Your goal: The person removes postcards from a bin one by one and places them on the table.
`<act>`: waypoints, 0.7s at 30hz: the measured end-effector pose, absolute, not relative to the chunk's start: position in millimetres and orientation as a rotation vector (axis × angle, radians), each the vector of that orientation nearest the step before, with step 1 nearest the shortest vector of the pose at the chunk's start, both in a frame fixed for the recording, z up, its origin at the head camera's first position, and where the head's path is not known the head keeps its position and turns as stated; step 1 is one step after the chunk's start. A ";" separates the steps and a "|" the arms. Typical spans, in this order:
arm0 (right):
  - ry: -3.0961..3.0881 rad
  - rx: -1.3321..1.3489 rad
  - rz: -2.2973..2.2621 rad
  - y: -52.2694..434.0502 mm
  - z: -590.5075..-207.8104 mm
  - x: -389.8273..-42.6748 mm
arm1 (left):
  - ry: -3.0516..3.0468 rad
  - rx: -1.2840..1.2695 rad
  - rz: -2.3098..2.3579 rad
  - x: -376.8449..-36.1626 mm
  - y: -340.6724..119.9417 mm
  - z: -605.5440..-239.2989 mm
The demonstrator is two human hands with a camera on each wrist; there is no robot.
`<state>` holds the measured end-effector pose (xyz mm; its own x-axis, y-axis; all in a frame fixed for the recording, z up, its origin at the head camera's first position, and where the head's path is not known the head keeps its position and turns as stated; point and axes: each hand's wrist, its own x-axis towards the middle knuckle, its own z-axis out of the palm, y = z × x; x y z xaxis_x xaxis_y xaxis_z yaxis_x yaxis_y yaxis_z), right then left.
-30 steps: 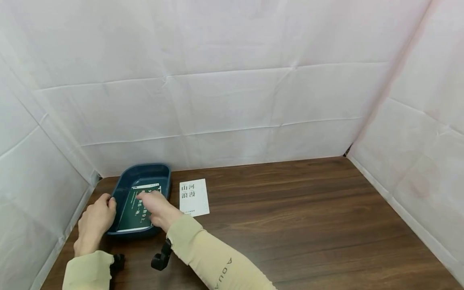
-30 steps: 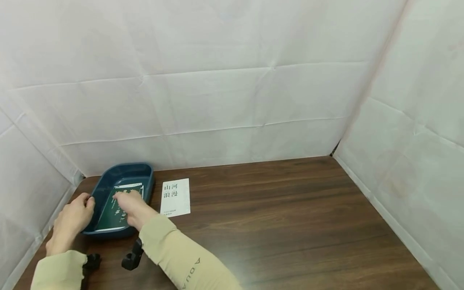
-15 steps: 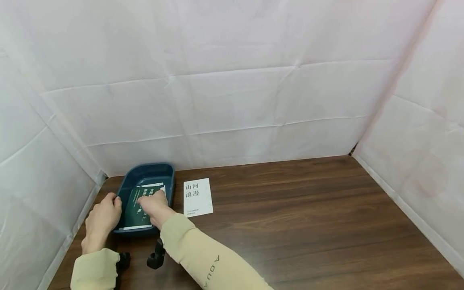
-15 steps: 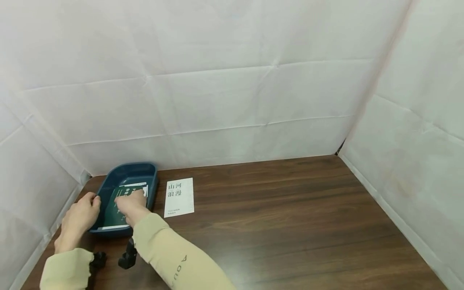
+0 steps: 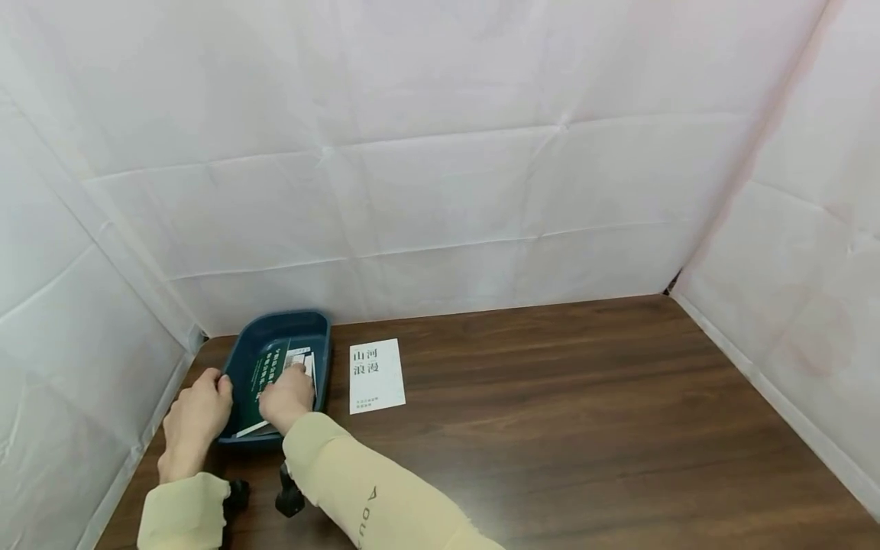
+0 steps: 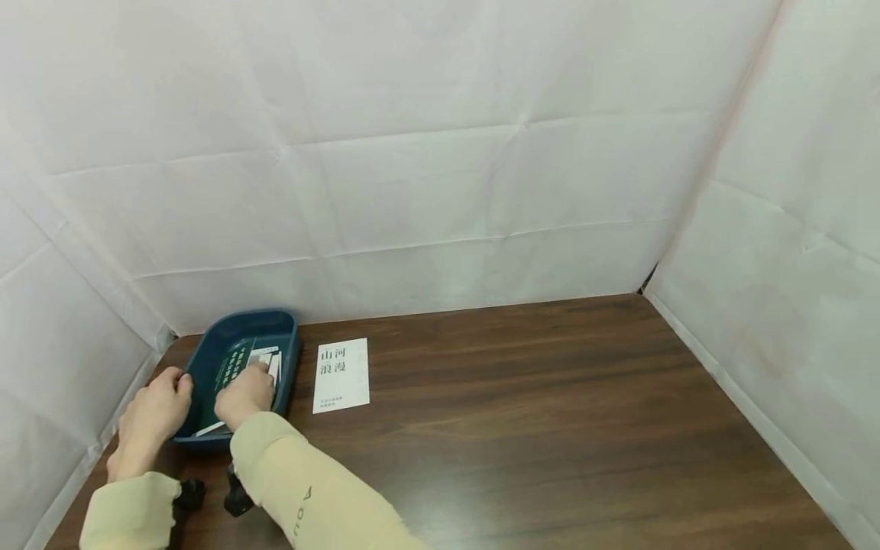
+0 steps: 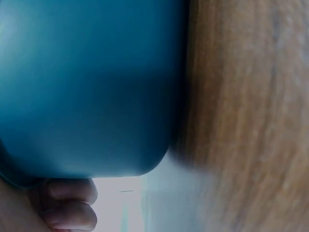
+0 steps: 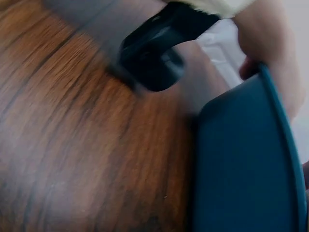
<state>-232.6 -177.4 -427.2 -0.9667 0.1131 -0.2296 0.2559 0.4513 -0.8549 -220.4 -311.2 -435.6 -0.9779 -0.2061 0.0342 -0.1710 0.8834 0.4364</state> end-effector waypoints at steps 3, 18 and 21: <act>2.652 0.307 -1.470 -181.2 -427.4 -232.6 | -2.964 0.299 -0.672 -220.6 -313.1 -435.7; 2.784 0.115 -1.484 -177.4 -426.6 -230.5 | -2.948 0.352 -0.659 -219.7 -308.6 -431.2; 2.837 0.078 -1.467 -176.8 -426.4 -231.0 | -2.945 0.349 -0.653 -220.9 -308.0 -430.3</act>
<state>-231.0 -176.8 -426.4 -0.9974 0.0678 0.0246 0.0191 0.5775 -0.8161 -220.9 -308.0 -430.3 -0.9683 -0.2445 0.0521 -0.1995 0.8814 0.4281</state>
